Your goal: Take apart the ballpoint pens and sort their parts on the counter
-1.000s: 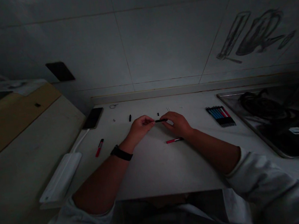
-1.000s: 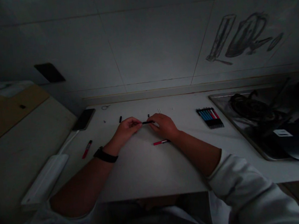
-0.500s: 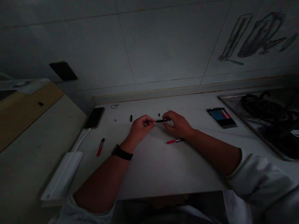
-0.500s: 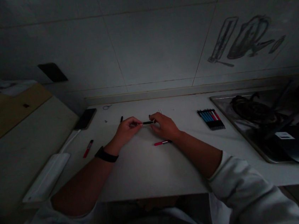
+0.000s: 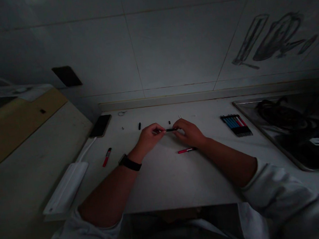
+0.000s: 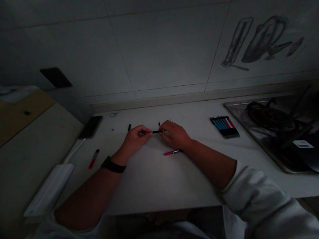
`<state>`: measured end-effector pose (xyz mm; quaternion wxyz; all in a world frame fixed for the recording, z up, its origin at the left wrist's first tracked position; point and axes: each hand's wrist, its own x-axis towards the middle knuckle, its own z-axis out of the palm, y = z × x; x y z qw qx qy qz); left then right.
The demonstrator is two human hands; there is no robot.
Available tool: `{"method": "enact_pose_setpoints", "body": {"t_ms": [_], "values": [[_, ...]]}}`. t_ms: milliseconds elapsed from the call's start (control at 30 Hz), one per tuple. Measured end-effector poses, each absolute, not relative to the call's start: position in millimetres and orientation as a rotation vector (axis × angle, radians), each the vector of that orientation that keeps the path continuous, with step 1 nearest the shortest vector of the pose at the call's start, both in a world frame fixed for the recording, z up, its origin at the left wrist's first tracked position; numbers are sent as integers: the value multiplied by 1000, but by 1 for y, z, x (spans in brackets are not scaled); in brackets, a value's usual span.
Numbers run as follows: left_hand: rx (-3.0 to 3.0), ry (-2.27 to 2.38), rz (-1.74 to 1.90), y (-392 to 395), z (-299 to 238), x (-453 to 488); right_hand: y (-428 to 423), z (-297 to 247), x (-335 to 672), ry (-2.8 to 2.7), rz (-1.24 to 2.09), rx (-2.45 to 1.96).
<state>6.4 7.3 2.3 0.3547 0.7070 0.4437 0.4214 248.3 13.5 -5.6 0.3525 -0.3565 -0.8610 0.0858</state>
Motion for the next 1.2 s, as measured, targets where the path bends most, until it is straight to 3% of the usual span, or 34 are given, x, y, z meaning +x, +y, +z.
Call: {"method": "enact_pose_setpoints", "body": {"t_ms": [667,1200], "values": [[2344,1050,985,3,2,8,7,7,245,-2425,64,-833],[2273,1275,1124,10,-4,5,73,-17,255,-2455,-111,-1207]]}}
